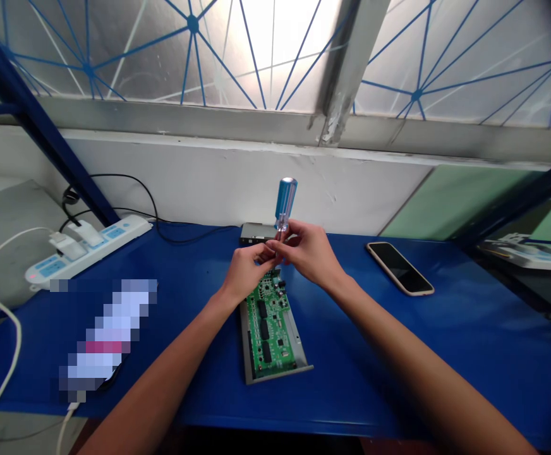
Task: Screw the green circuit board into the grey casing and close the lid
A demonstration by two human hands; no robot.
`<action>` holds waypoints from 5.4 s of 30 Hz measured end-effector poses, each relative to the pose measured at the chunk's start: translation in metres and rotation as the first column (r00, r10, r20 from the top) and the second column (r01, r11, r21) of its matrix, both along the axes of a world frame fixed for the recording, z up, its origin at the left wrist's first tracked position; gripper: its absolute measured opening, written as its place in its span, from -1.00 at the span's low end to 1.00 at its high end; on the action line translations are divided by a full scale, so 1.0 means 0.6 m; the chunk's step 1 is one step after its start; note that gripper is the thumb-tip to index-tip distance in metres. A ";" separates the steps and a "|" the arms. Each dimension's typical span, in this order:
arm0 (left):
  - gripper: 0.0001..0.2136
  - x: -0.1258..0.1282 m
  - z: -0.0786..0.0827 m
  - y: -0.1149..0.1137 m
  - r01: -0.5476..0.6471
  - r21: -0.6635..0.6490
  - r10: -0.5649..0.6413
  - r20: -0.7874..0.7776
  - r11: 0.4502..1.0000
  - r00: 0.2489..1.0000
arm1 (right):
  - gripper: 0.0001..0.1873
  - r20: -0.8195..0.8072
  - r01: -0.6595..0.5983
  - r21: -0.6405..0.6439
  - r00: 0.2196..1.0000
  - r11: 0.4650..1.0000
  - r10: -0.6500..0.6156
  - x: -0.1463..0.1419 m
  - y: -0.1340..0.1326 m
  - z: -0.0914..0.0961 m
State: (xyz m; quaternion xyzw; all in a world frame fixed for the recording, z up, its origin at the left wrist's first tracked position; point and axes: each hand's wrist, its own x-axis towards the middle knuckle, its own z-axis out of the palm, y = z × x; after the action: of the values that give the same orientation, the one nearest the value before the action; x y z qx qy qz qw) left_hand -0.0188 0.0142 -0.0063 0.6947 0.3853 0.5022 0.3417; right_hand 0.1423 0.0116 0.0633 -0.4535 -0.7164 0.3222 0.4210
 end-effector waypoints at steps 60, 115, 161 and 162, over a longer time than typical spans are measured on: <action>-0.72 -0.003 -0.010 0.011 -0.056 0.001 0.056 -0.043 0.998 0.998 | -0.74 -0.056 -0.007 0.002 0.998 1.000 0.007 0.001 0.003 -0.005; -0.71 -0.002 -0.003 0.009 -0.053 0.025 0.054 -0.030 0.998 0.998 | -0.80 -0.076 -0.024 0.053 0.997 0.998 0.027 -0.003 0.000 -0.010; -0.80 -0.074 0.052 0.009 0.049 -0.054 -0.062 -0.278 0.997 0.959 | -0.82 0.104 -0.243 0.036 0.966 0.969 0.238 0.029 0.011 0.015; -0.80 -0.076 0.054 0.008 0.059 -0.070 -0.077 -0.287 0.996 0.955 | -0.82 0.074 -0.253 0.023 0.965 0.967 0.251 0.030 0.011 0.016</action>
State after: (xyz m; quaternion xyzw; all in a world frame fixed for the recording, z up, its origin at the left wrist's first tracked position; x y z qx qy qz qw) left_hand -0.0645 0.0192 0.0259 0.7629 0.4221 0.3713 0.3194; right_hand 0.1602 0.0183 0.0726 -0.3629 -0.7879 0.3451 0.3583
